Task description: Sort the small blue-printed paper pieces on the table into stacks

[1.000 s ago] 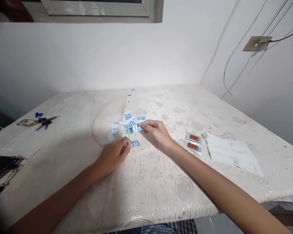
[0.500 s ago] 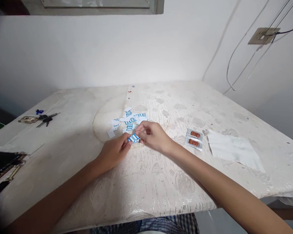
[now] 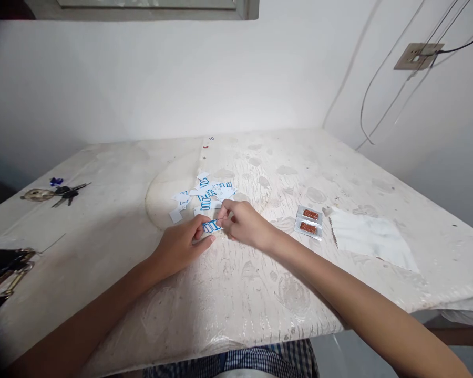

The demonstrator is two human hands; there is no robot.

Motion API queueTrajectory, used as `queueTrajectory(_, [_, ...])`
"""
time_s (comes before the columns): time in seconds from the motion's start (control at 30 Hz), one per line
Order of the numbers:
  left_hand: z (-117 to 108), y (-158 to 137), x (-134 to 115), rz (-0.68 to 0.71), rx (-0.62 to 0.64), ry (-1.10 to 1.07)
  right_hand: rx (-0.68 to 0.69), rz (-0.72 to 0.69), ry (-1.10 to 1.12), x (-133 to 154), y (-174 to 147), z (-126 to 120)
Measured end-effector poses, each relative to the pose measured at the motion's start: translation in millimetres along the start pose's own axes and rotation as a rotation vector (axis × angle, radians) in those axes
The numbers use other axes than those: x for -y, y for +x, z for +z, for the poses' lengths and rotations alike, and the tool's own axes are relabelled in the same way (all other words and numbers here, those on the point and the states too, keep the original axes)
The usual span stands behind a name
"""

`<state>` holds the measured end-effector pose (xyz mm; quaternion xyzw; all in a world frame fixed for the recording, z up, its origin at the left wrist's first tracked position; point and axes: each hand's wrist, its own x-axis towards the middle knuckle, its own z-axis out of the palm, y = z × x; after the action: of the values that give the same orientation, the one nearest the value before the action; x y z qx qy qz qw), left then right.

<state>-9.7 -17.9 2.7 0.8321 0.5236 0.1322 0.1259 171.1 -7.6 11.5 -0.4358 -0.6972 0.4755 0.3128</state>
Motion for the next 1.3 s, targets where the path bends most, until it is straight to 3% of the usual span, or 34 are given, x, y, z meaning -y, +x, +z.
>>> queueTrajectory(0.17, [0,0,2,0.01,-0.007,0.014,-0.057,-0.076,-0.15,1,1,5])
queueTrajectory(0.37, [1,0,3,0.0,-0.009,0.054,-0.109,-0.061,-0.184,-5,3,10])
queueTrajectory(0.7, [0,0,3,0.024,-0.023,0.075,-0.102,-0.09,-0.186,-9,6,5])
queueTrajectory(0.93, [-2,-2,1,0.036,-0.006,0.108,0.039,-0.126,-0.245,-5,7,1])
queueTrajectory(1.1, [-2,-2,1,0.041,-0.009,0.135,-0.051,-0.136,-0.231,-8,14,-13])
queueTrajectory(1.2, [-1,-2,2,0.043,-0.009,0.152,-0.201,-0.241,-0.407,-16,25,-17])
queueTrajectory(1.3, [0,-1,2,0.045,-0.014,0.171,-0.22,-0.423,-0.679,-24,34,-12])
